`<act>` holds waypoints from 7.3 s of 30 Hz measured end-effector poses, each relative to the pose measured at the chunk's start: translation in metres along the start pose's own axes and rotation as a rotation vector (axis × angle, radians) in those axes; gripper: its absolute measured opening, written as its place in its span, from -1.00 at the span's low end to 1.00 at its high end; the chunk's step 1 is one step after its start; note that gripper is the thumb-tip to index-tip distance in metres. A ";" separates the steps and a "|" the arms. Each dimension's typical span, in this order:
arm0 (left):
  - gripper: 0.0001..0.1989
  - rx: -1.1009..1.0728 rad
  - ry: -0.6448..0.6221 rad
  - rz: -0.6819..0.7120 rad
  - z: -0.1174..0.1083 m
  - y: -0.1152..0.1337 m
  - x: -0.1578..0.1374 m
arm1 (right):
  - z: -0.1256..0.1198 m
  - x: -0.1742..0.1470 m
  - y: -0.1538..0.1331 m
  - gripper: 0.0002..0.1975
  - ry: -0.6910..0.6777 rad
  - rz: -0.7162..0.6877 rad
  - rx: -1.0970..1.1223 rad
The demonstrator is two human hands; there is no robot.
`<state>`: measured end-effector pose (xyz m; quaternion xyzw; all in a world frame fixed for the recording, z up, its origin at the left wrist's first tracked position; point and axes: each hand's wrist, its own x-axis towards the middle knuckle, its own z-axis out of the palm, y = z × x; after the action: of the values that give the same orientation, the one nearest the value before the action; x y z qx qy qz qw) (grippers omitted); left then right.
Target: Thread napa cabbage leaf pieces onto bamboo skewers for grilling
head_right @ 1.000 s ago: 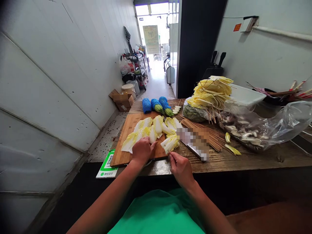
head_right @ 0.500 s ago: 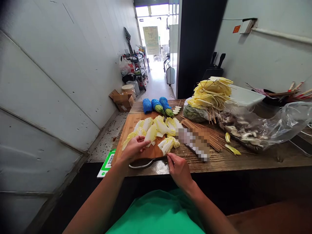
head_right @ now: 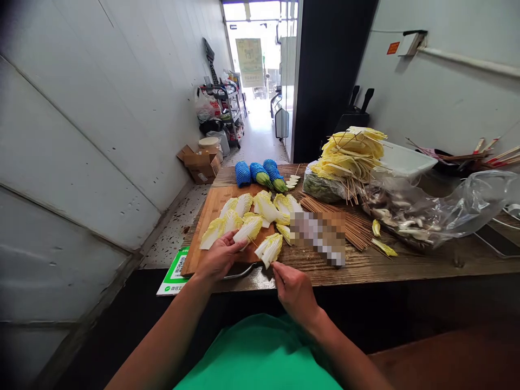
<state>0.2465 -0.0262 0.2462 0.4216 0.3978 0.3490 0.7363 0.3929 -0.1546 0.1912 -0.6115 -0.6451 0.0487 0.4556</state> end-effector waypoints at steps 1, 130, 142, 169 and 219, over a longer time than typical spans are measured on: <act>-0.45 -0.069 -0.007 -0.039 -0.001 -0.001 -0.001 | 0.003 -0.001 0.000 -0.72 -0.012 -0.006 -0.015; -0.84 -0.476 0.147 -0.093 0.017 -0.027 -0.016 | 0.010 -0.009 -0.004 -0.69 -0.078 -0.036 -0.215; -0.86 -0.497 0.162 -0.117 0.013 -0.029 -0.014 | 0.009 -0.012 -0.006 -0.67 -0.048 -0.069 -0.188; -0.71 0.701 0.367 0.472 -0.010 -0.014 -0.016 | -0.012 -0.001 0.020 -0.72 0.210 0.004 -0.258; -0.87 -0.396 0.319 -0.153 -0.003 -0.002 -0.012 | -0.001 -0.008 0.009 -0.74 0.135 -0.101 -0.181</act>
<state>0.2387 -0.0366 0.2471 0.1777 0.4634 0.4255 0.7567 0.3990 -0.1594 0.1817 -0.6189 -0.6445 -0.0739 0.4430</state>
